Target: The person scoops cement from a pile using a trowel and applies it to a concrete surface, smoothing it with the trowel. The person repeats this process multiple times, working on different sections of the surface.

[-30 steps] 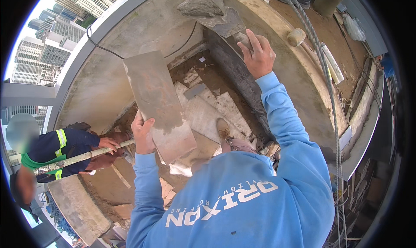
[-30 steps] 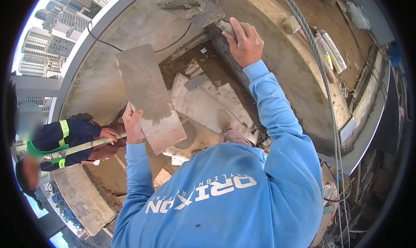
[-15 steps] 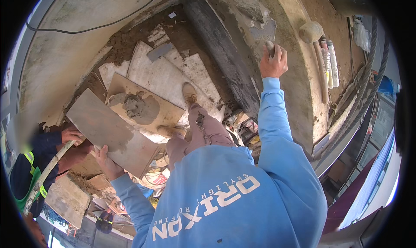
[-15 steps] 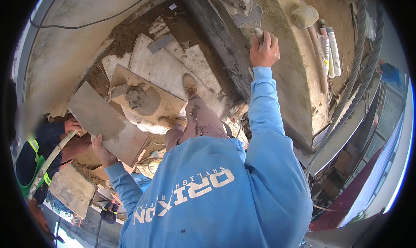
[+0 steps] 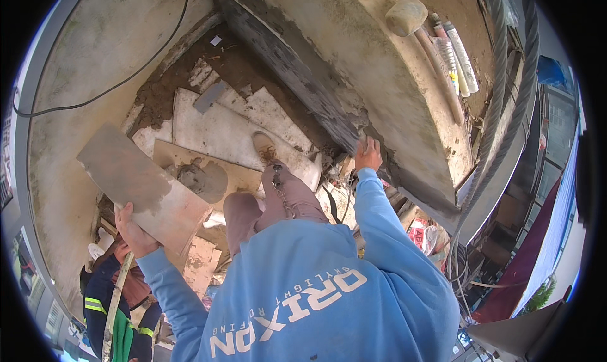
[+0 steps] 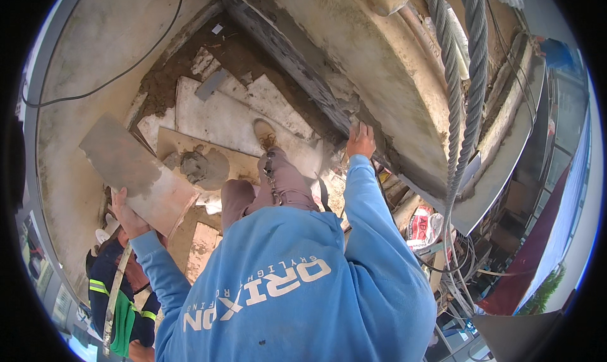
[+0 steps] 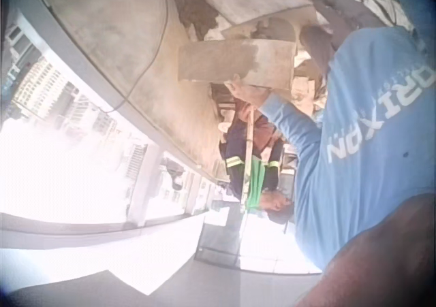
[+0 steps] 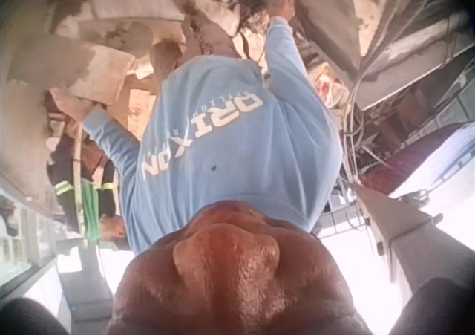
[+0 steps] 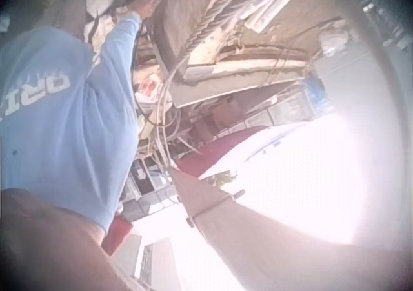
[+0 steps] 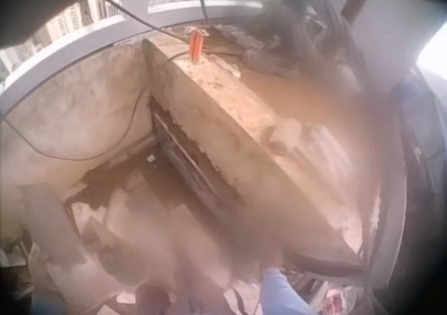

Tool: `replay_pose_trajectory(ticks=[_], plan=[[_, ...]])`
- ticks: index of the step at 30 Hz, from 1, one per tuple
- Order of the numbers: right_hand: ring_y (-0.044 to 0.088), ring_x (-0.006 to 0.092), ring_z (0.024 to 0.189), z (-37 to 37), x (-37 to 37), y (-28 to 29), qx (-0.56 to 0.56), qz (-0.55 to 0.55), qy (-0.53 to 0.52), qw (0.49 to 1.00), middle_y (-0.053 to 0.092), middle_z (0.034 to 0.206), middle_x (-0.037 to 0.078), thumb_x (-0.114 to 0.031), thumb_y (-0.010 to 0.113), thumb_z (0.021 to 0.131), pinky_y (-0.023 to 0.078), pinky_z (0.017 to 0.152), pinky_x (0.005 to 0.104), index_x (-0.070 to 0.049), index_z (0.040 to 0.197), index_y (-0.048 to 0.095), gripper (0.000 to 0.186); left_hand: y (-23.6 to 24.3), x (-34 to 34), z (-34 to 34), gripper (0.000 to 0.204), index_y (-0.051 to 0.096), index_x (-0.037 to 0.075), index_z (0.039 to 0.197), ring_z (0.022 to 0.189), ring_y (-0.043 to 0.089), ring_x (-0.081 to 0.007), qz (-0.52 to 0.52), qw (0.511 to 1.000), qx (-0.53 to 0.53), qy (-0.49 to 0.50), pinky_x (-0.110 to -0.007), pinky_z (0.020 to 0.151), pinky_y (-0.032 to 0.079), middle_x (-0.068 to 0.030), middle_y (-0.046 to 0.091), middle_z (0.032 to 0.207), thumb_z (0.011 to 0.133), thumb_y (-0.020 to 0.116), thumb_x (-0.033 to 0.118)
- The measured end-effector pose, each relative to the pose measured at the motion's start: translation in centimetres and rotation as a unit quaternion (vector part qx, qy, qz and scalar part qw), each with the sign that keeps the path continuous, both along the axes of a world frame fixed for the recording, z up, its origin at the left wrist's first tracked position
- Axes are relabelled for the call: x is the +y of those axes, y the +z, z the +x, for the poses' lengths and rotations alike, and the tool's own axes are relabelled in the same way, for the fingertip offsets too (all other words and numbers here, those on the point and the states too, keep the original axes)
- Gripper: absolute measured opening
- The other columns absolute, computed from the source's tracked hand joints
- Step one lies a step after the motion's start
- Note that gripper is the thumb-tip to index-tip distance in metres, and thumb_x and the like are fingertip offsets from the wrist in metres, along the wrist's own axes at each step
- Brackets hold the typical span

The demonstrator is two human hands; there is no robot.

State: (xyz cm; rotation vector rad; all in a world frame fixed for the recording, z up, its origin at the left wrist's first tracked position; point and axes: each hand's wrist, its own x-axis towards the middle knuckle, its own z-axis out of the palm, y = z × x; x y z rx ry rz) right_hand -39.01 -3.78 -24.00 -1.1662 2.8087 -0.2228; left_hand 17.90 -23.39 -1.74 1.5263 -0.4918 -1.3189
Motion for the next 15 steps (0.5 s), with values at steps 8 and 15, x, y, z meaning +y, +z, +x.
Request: replay_pose_trajectory(ticks=[8, 15], plan=[[0.058, 0.0397, 0.117, -1.2, -2.2, -3.4, -0.185, 0.152, -0.144, 0.96, 0.064, 0.123, 0.019, -0.046, 0.061, 0.09, 0.047, 0.099, 0.045, -0.016, 0.134, 0.059, 0.053, 1.8, 0.1, -0.7, 0.056, 0.046, -0.004, 0.136, 0.105, 0.064, -0.0295, 0.023, 0.995, -0.015, -0.091, -0.04, 0.086, 0.055, -0.0154, 0.059, 0.124, 0.082, 0.052, 0.006], [0.059, 0.0389, 0.116, -1.4, 1.2, 0.4, -0.144, 0.183, -0.223, 0.947, 0.064, 0.122, 0.019, -0.048, 0.057, 0.092, 0.048, 0.097, 0.0471, -0.009, 0.123, 0.064, 0.05, 1.6, 2.7, 1.7, 0.055, 0.048, -0.002, 0.135, 0.111, 0.06, -0.0322, 0.021, 0.988, 0.008, -0.155, -0.044, 0.092, 0.052, -0.0153, 0.057, 0.126, 0.082, 0.052, 0.012]])
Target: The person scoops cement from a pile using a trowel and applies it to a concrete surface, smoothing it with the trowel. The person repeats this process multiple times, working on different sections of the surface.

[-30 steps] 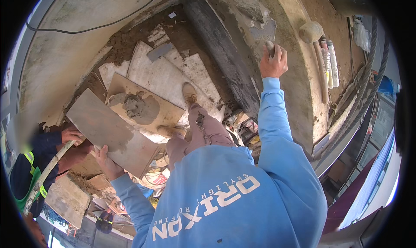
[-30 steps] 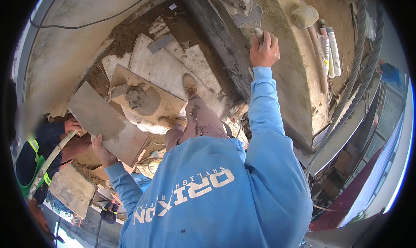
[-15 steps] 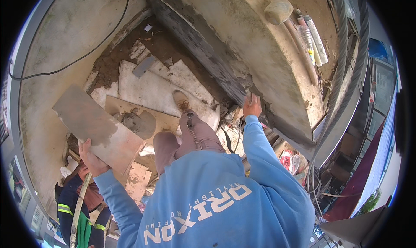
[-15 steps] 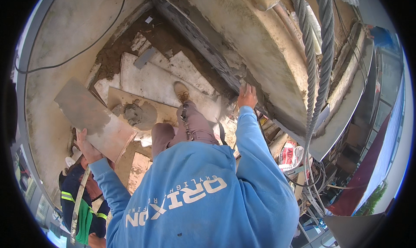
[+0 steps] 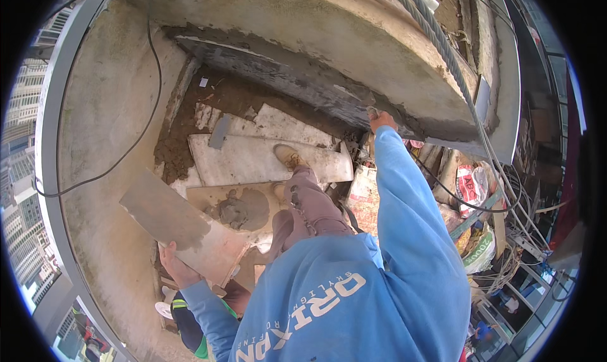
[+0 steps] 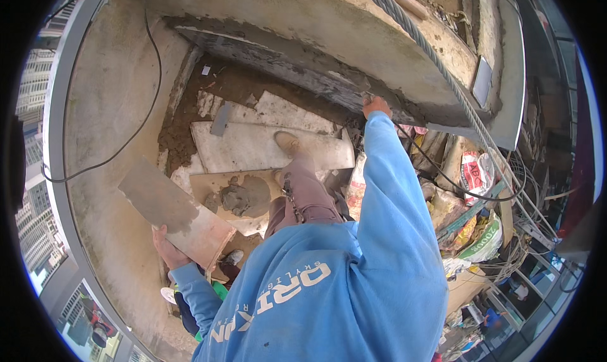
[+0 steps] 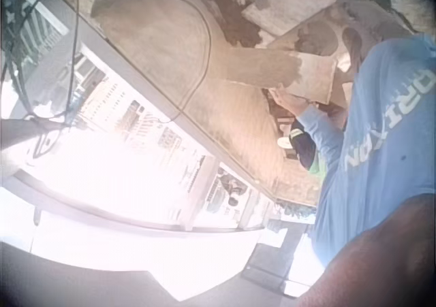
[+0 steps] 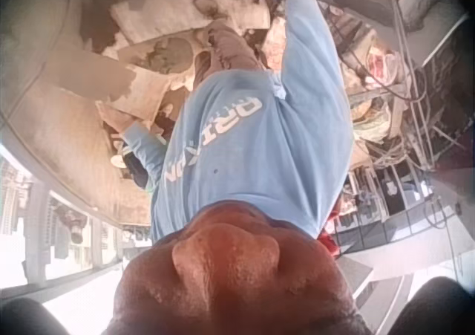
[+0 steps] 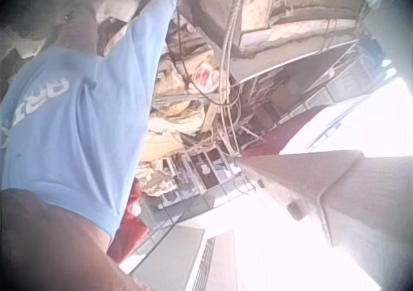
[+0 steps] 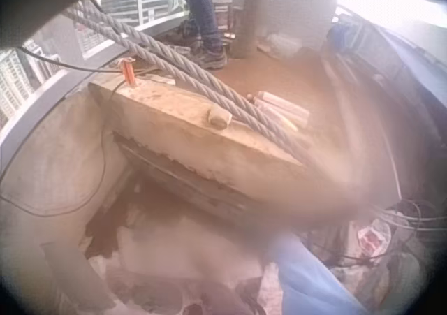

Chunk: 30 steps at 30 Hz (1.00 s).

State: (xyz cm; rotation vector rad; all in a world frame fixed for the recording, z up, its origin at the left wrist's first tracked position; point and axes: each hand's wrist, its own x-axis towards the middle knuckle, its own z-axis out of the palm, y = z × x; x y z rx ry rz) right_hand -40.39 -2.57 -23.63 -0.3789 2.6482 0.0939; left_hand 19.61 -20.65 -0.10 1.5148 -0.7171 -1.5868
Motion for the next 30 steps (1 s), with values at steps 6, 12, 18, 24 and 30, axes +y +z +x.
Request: replay_pose_trajectory(ticks=[6, 12, 18, 24, 30], plan=[[0.062, 0.0377, 0.108, 4.0, -0.1, 2.0, 0.043, -0.078, 0.028, 0.996, 0.066, 0.113, 0.02, -0.042, 0.053, 0.096, 0.05, 0.09, 0.0496, -0.008, 0.115, 0.064, 0.041, -2.2, 4.6, 4.7, 0.059, 0.046, -0.002, 0.138, 0.114, 0.057, -0.0322, 0.052, 0.996, -0.072, -0.002, -0.044, 0.094, 0.048, -0.0158, 0.054, 0.128, 0.08, 0.052, 0.011], [0.063, 0.039, 0.109, 8.9, -10.6, 0.0, 0.002, -0.132, -0.018, 0.991, 0.06, 0.124, 0.022, -0.031, 0.048, 0.1, 0.052, 0.089, 0.0492, -0.013, 0.13, 0.053, 0.036, -5.2, 7.2, 8.0, 0.06, 0.044, -0.002, 0.139, 0.12, 0.053, -0.0335, 0.115, 0.992, 0.006, -0.048, -0.045, 0.098, 0.045, -0.0167, 0.052, 0.131, 0.083, 0.051, 0.017], [0.063, 0.032, 0.113, 8.5, -10.6, -1.7, -0.026, -0.137, -0.123, 0.983, 0.066, 0.118, 0.016, -0.029, 0.051, 0.097, 0.051, 0.092, 0.0454, -0.014, 0.118, 0.065, 0.029, -2.0, 7.6, 5.0, 0.06, 0.042, 0.003, 0.142, 0.122, 0.054, -0.0361, 0.081, 0.995, 0.0, -0.065, -0.049, 0.103, 0.045, -0.0156, 0.054, 0.136, 0.086, 0.051, 0.023], [0.058, 0.0348, 0.12, 3.7, -0.4, -0.2, -0.062, -0.099, -0.177, 0.977, 0.062, 0.129, 0.013, -0.041, 0.048, 0.098, 0.047, 0.099, 0.047, -0.015, 0.125, 0.063, 0.04, -0.1, 8.4, 3.2, 0.06, 0.042, 0.004, 0.142, 0.122, 0.054, -0.0364, 0.058, 0.995, 0.033, -0.071, -0.049, 0.104, 0.044, -0.015, 0.054, 0.136, 0.085, 0.052, 0.021], [0.055, 0.0372, 0.124, 0.3, 4.7, -0.5, -0.082, -0.086, -0.181, 0.976, 0.058, 0.134, 0.018, -0.044, 0.05, 0.097, 0.044, 0.103, 0.0471, -0.01, 0.13, 0.059, 0.049, -1.3, 9.5, 1.7, 0.061, 0.042, 0.001, 0.14, 0.119, 0.055, -0.036, 0.108, 0.991, 0.018, -0.071, -0.048, 0.099, 0.047, -0.0166, 0.053, 0.134, 0.084, 0.051, 0.023]])
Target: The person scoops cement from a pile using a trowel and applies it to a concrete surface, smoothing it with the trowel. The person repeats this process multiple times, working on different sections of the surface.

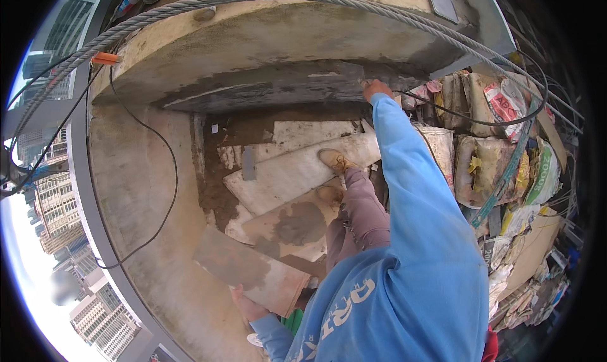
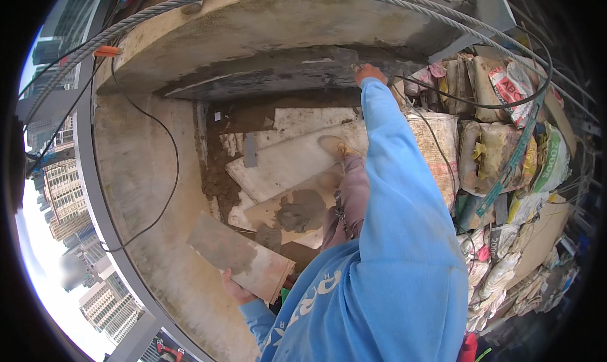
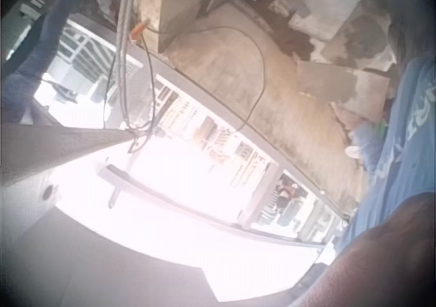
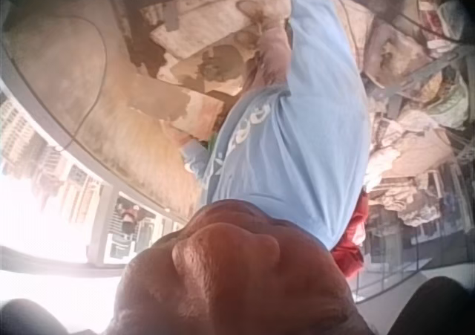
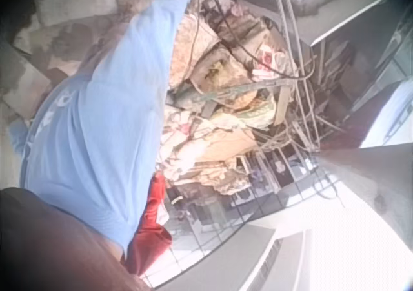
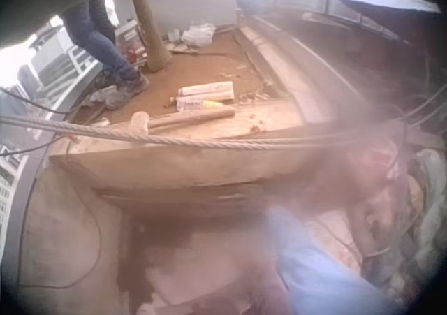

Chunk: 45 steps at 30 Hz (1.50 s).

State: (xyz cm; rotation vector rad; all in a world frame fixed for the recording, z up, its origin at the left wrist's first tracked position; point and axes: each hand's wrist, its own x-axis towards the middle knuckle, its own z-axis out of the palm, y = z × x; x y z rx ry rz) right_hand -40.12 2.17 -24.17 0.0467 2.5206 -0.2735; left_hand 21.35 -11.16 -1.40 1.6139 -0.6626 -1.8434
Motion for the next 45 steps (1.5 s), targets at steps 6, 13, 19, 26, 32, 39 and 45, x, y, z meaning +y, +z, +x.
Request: replay_pose_trajectory(ticks=[6, 13, 19, 26, 32, 39, 45], plan=[[0.05, 0.0343, 0.13, -1.8, 5.1, -4.8, -0.026, -0.021, -0.037, 0.999, 0.051, 0.141, 0.02, -0.048, 0.045, 0.099, 0.04, 0.107, 0.0472, -0.007, 0.134, 0.056, 0.054, -0.9, 0.7, -1.9, 0.06, 0.041, 0.002, 0.141, 0.122, 0.054, -0.0374, 0.021, 0.998, 0.046, -0.031, -0.05, 0.103, 0.045, -0.0166, 0.053, 0.137, 0.085, 0.05, 0.022], [0.054, 0.0356, 0.125, -4.4, 9.6, -3.8, -0.011, 0.019, 0.052, 0.998, 0.057, 0.134, 0.023, -0.052, 0.048, 0.096, 0.042, 0.105, 0.0453, -0.002, 0.133, 0.054, 0.063, -1.7, 1.9, -3.8, 0.062, 0.044, -0.001, 0.139, 0.116, 0.058, -0.0343, -0.028, 0.999, 0.002, -0.024, -0.045, 0.096, 0.049, -0.0166, 0.055, 0.132, 0.081, 0.051, 0.019], [0.059, 0.0349, 0.118, -2.0, 1.6, 6.3, 0.048, 0.017, 0.197, 0.979, 0.066, 0.121, 0.016, -0.049, 0.048, 0.097, 0.047, 0.098, 0.0463, -0.011, 0.12, 0.067, 0.048, -3.1, 3.0, -2.2, 0.064, 0.044, -0.002, 0.139, 0.111, 0.06, -0.0336, -0.025, 0.999, 0.01, 0.023, -0.043, 0.09, 0.053, -0.0172, 0.056, 0.128, 0.078, 0.053, 0.018], [0.06, 0.0333, 0.116, -0.4, -14.1, 3.0, 0.055, 0.004, 0.286, 0.957, 0.065, 0.124, 0.012, -0.046, 0.041, 0.102, 0.047, 0.098, 0.0467, -0.016, 0.123, 0.065, 0.044, -2.2, 3.2, -4.9, 0.064, 0.046, -0.001, 0.138, 0.109, 0.062, -0.0327, -0.023, 0.999, -0.007, 0.024, -0.042, 0.089, 0.053, -0.0161, 0.058, 0.125, 0.078, 0.054, 0.02], [0.059, 0.0325, 0.118, -1.0, -12.7, 2.2, 0.035, 0.051, 0.258, 0.964, 0.064, 0.126, 0.012, -0.048, 0.044, 0.1, 0.046, 0.1, 0.046, -0.017, 0.123, 0.066, 0.044, -2.7, 3.5, -2.4, 0.06, 0.045, -0.002, 0.139, 0.111, 0.06, -0.0328, -0.058, 0.995, -0.078, -0.036, -0.044, 0.093, 0.051, -0.0159, 0.056, 0.127, 0.082, 0.051, 0.017], [0.055, 0.0351, 0.124, -5.6, -0.5, -0.8, 0.058, 0.103, 0.183, 0.976, 0.061, 0.132, 0.009, -0.055, 0.047, 0.096, 0.042, 0.104, 0.0467, -0.027, 0.134, 0.059, 0.049, -3.1, 4.0, -2.5, 0.062, 0.042, 0.001, 0.142, 0.119, 0.055, -0.0329, -0.001, 0.996, -0.017, 0.083, -0.044, 0.098, 0.048, -0.0154, 0.053, 0.133, 0.082, 0.05, 0.014], [0.055, 0.0381, 0.124, -6.1, 5.3, -5.5, 0.068, 0.059, 0.139, 0.986, 0.06, 0.131, 0.019, -0.051, 0.047, 0.097, 0.043, 0.104, 0.0485, -0.013, 0.129, 0.062, 0.052, -3.3, 4.0, -3.2, 0.059, 0.043, 0.0, 0.14, 0.117, 0.058, -0.0346, 0.012, 0.995, 0.017, 0.099, -0.044, 0.097, 0.049, -0.0168, 0.056, 0.133, 0.083, 0.051, 0.016]])
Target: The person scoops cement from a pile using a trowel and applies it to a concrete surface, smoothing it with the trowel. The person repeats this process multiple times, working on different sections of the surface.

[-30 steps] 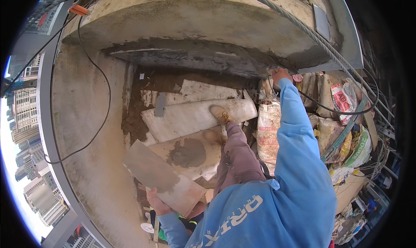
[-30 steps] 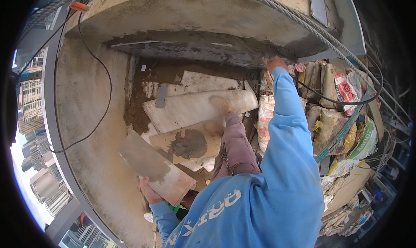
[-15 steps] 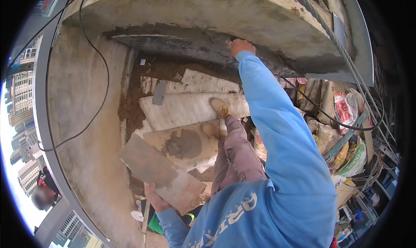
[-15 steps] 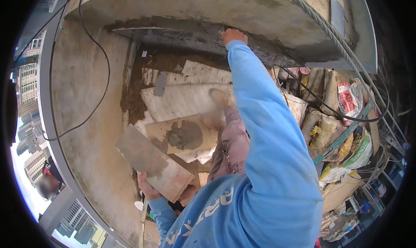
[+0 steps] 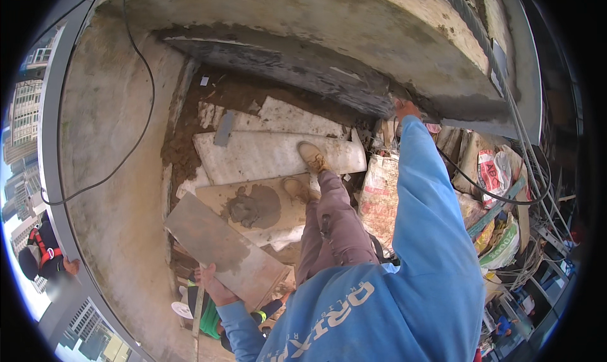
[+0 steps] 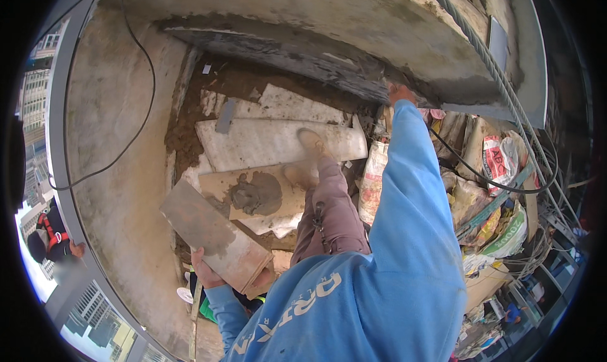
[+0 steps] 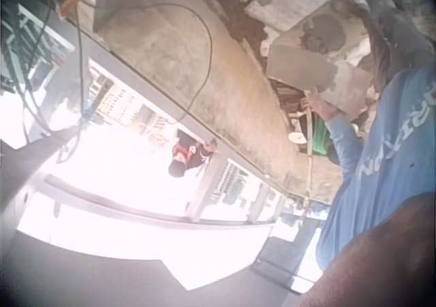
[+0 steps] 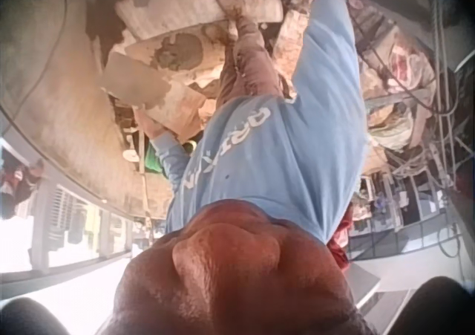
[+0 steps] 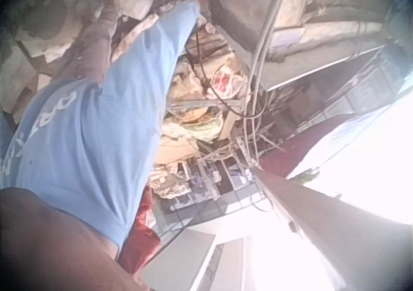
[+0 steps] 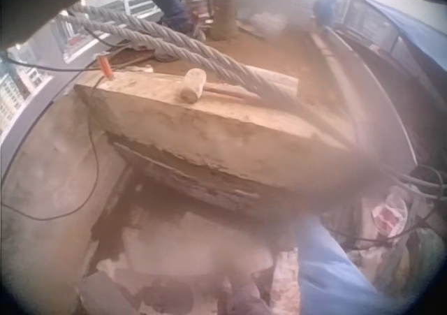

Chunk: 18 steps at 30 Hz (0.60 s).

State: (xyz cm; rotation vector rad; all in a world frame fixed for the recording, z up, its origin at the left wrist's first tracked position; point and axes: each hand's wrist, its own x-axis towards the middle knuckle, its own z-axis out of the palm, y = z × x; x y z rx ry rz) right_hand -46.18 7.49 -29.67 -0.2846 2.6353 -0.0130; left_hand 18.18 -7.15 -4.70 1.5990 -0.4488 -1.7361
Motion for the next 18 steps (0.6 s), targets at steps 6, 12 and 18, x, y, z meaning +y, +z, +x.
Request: replay_pose_trajectory(ticks=[6, 12, 18], plan=[[0.055, 0.0419, 0.122, 0.5, 4.5, -2.4, -0.011, -0.035, -0.071, 0.997, 0.06, 0.125, 0.028, -0.052, 0.051, 0.094, 0.043, 0.104, 0.0462, 0.001, 0.123, 0.063, 0.061, -1.4, -0.7, 1.4, 0.064, 0.041, 0.003, 0.143, 0.12, 0.055, -0.0337, 0.003, 1.0, 0.006, -0.025, -0.045, 0.1, 0.047, -0.0149, 0.053, 0.135, 0.081, 0.051, 0.016], [0.06, 0.0402, 0.114, 2.1, 8.7, -0.2, -0.022, -0.026, -0.135, 0.99, 0.064, 0.119, 0.025, -0.049, 0.052, 0.095, 0.047, 0.097, 0.0457, -0.001, 0.12, 0.064, 0.055, -1.2, -0.8, 1.9, 0.059, 0.042, -0.001, 0.141, 0.118, 0.057, -0.0351, 0.002, 0.999, 0.011, -0.037, -0.044, 0.1, 0.047, -0.0176, 0.054, 0.134, 0.086, 0.047, 0.02], [0.063, 0.033, 0.075, 4.8, 6.6, -4.7, -0.094, -0.245, -0.211, 0.942, 0.066, 0.084, 0.021, -0.049, 0.046, 0.1, 0.048, 0.068, 0.0442, 0.001, 0.109, 0.061, 0.052, -1.4, -0.6, 2.3, 0.061, 0.042, 0.0, 0.141, 0.119, 0.056, -0.035, -0.006, 0.999, 0.033, -0.035, -0.045, 0.101, 0.046, -0.017, 0.053, 0.134, 0.084, 0.048, 0.021]])
